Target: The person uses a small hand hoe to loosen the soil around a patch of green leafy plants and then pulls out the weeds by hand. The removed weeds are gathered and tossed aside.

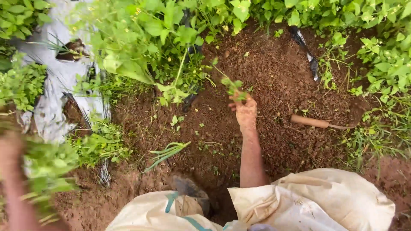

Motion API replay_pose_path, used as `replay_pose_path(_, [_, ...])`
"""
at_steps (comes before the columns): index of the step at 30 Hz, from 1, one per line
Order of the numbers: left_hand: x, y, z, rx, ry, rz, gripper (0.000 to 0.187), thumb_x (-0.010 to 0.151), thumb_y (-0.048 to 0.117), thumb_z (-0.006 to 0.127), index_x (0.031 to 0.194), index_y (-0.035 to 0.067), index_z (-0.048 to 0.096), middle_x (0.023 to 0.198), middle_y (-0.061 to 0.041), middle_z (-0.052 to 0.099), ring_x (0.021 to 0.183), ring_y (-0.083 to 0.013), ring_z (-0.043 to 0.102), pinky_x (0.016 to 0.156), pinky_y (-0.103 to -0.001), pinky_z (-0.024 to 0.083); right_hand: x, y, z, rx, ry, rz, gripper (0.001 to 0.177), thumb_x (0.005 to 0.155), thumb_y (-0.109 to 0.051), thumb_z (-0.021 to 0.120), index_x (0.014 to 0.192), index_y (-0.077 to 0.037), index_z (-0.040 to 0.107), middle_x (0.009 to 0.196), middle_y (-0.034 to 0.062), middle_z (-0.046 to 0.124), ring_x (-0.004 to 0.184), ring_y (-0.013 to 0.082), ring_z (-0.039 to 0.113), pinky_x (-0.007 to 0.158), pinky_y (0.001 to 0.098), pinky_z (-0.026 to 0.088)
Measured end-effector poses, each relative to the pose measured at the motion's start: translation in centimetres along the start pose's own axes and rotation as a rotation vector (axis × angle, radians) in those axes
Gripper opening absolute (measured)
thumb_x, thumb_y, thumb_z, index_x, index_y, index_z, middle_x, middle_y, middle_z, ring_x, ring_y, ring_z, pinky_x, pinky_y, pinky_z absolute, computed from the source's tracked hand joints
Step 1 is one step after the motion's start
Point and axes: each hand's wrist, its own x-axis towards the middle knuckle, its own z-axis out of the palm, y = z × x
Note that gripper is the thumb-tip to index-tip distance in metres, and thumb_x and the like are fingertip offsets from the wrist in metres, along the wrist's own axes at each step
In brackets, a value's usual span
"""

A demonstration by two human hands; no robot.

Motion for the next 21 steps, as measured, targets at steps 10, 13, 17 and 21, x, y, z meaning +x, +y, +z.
replay_pose_path(10, [2.0, 27.4, 14.7, -0.742, -0.046, -0.427, 0.034, 0.111, 0.048, 0.056, 0.126, 0.02, 0.067, 0.07, 0.004, 0.058, 0.051, -0.0077, 0.05, 0.058, -0.027, 0.054, -1.1, 2.7, 5.7, 0.054, 0.066, 0.061, 0.031, 0.104, -0.024, 0.058, 0.12, 0.002, 0.061, 0.098, 0.0136, 0.072, 0.069, 0.0132, 0.069, 0.058, 0.0212, 0.057])
replay_pose_path(13, [-1.2, 35.5, 12.8, -1.048, -0.31, -0.841, 0.05, 0.091, 0.06, 0.074, 0.113, 0.016, 0.063, 0.075, 0.005, 0.065, 0.067, -0.0154, 0.064, 0.088, -0.056, 0.051, -1.5, 2.7, 6.2, -0.01, 0.079, 0.019, 0.03, 0.102, -0.024, 0.061, 0.12, 0.0, 0.062, 0.098, 0.0141, 0.073, 0.07, 0.0147, 0.071, 0.058, 0.0217, 0.058])
replay_pose_path(17, [-5.0, 43.2, 10.3, -1.209, -0.34, -1.019, 0.061, 0.087, 0.054, 0.073, 0.124, 0.006, 0.061, 0.101, -0.013, 0.067, 0.1, -0.0301, 0.064, 0.097, -0.065, 0.045, -1.5, 1.2, 5.3, 0.043, 0.162, -0.05, 0.026, 0.102, -0.022, 0.063, 0.12, -0.003, 0.061, 0.097, 0.0118, 0.073, 0.071, 0.0159, 0.072, 0.057, 0.0214, 0.059])
replay_pose_path(21, [-9.5, 49.0, 19.5, -1.502, -0.29, -1.187, 0.064, 0.082, 0.045, 0.079, 0.121, -0.003, 0.062, 0.109, -0.024, 0.065, 0.102, -0.0383, 0.063, 0.088, -0.067, 0.044, 1.7, 1.1, -0.4, -0.038, 0.412, -0.491, 0.032, 0.108, -0.035, 0.061, 0.125, -0.008, 0.058, 0.102, 0.0107, 0.069, 0.08, 0.017, 0.072, 0.063, 0.0256, 0.063])
